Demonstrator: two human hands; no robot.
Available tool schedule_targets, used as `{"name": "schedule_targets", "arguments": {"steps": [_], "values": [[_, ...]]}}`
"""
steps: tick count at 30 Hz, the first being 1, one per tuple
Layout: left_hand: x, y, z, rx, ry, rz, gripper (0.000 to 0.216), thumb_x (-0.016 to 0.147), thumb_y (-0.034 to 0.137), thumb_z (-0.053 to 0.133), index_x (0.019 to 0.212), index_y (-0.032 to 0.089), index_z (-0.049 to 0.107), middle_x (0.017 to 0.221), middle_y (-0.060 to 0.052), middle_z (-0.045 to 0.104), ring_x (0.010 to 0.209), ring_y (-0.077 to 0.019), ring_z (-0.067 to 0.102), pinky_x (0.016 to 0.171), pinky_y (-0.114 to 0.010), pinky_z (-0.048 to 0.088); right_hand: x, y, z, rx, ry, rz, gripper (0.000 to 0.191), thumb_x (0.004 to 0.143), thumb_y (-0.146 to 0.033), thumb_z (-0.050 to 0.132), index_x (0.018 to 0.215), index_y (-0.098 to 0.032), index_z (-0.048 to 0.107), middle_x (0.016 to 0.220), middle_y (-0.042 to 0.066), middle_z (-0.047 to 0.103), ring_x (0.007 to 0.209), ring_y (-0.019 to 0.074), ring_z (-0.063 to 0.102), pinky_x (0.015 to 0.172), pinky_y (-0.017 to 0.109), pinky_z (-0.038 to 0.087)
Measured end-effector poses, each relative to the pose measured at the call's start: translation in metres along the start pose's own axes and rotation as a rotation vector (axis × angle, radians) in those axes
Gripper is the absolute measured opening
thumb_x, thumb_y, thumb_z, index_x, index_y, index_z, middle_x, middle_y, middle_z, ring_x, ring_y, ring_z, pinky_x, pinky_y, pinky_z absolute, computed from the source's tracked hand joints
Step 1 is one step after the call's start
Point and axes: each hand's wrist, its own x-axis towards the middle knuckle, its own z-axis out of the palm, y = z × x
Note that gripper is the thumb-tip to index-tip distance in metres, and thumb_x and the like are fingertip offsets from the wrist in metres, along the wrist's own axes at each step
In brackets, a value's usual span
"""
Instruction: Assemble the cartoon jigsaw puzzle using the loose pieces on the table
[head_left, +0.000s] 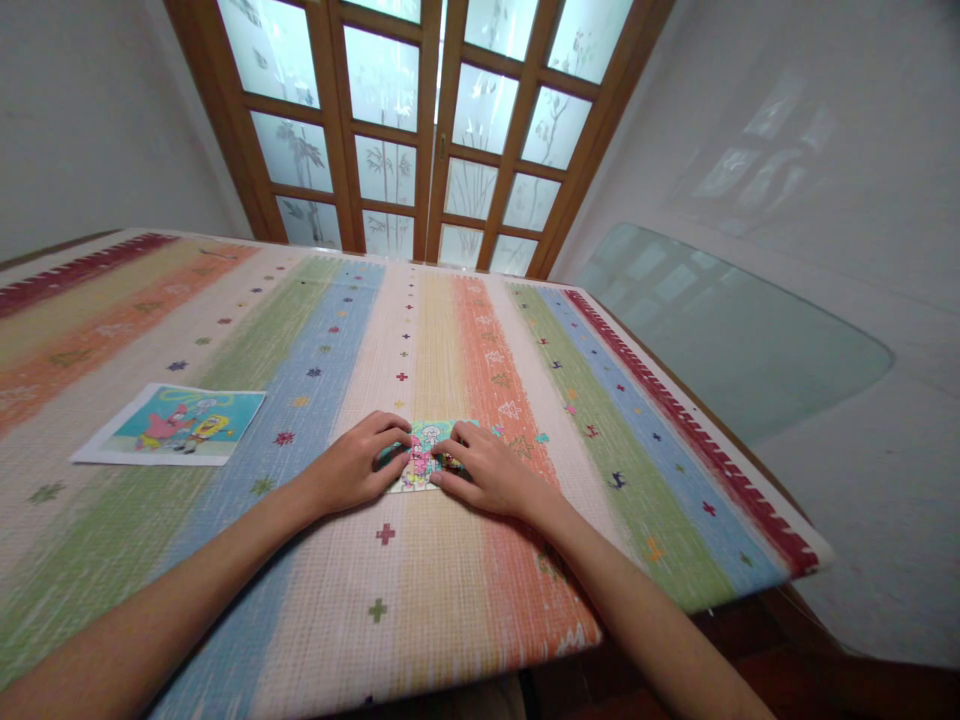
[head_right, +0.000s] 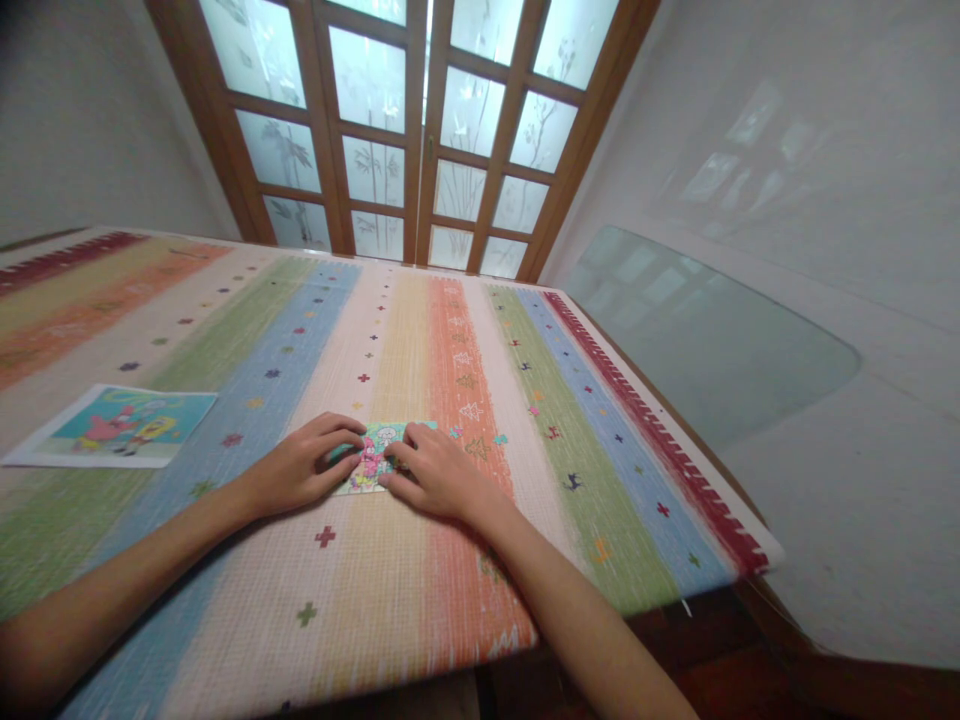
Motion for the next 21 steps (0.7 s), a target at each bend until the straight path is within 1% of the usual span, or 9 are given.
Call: {"name": "schedule_targets", "arguments": {"steps": [4,9,12,14,15,17,19,21], "values": [[0.000,-0.001,0.001,0.032,-0.002,0.034,0.020,0.103,0.027,0.051,0.100,0.016,0.067,0.110,-0.011,0.065,0.103,-0.0231,0.062,0.093,-0.039,0.053,0.000,-0.001,0.000,-0.002,0.000,0.002,0.027,0.102,-0.038,0.056,0.112,-0.016,0.066,0.098,0.009,0.060,0.087,0.0219,0.055,0.079,0.034,0.045],[0.001,-0.001,0.000,0.037,-0.006,0.029,0.020,0.104,0.028,0.051,0.099,0.017,0.068,0.109,-0.010,0.065,0.102,-0.0228,0.062,0.092,-0.039,0.054,0.000,0.001,0.000,-0.010,0.014,-0.013,0.026,0.102,-0.039,0.055,0.112,-0.018,0.067,0.098,0.009,0.060,0.088,0.0222,0.055,0.080,0.034,0.045],[0.001,-0.001,0.000,0.036,-0.013,0.025,0.020,0.104,0.029,0.051,0.098,0.017,0.067,0.108,-0.010,0.065,0.101,-0.0226,0.062,0.092,-0.039,0.054,-0.002,0.015,-0.010,-0.020,0.011,0.021,0.020,0.102,-0.029,0.051,0.112,-0.019,0.066,0.099,0.009,0.062,0.091,0.0224,0.056,0.083,0.034,0.045],[0.001,-0.001,-0.001,0.039,-0.022,0.023,0.021,0.104,0.029,0.051,0.100,0.018,0.067,0.108,-0.010,0.065,0.101,-0.0227,0.062,0.092,-0.040,0.055,-0.008,0.031,-0.023,-0.032,0.013,0.096,0.021,0.097,-0.016,0.049,0.111,-0.018,0.065,0.101,0.010,0.064,0.092,0.0225,0.057,0.083,0.035,0.044],[0.001,-0.001,-0.001,0.039,-0.029,0.024,0.021,0.104,0.030,0.050,0.101,0.018,0.067,0.109,-0.010,0.065,0.102,-0.0227,0.062,0.092,-0.040,0.055,-0.012,0.041,-0.031,-0.033,0.008,0.145,0.022,0.093,-0.012,0.049,0.107,-0.017,0.065,0.100,0.010,0.065,0.092,0.0224,0.058,0.083,0.035,0.044],[0.001,-0.001,-0.001,0.035,-0.041,0.027,0.021,0.105,0.030,0.049,0.102,0.019,0.068,0.109,-0.010,0.065,0.102,-0.0228,0.062,0.092,-0.040,0.055,-0.023,0.060,-0.046,-0.044,-0.020,0.254,0.019,0.087,-0.009,0.052,0.097,-0.017,0.066,0.096,0.009,0.066,0.091,0.0225,0.059,0.083,0.034,0.044],[0.001,-0.002,-0.002,0.029,-0.048,0.029,0.021,0.105,0.029,0.049,0.103,0.019,0.067,0.109,-0.010,0.065,0.102,-0.0231,0.062,0.092,-0.040,0.055,-0.034,0.077,-0.060,-0.040,-0.080,0.377,0.017,0.079,-0.007,0.055,0.086,-0.017,0.066,0.090,0.008,0.066,0.084,0.0213,0.060,0.079,0.033,0.043],[0.000,-0.003,-0.002,0.020,-0.053,0.031,0.021,0.104,0.026,0.048,0.104,0.019,0.067,0.108,-0.010,0.066,0.102,-0.0234,0.062,0.092,-0.041,0.054,-0.044,0.089,-0.069,-0.039,-0.118,0.482,0.017,0.073,-0.006,0.056,0.080,-0.018,0.066,0.087,0.007,0.066,0.080,0.0198,0.060,0.075,0.030,0.042]]}}
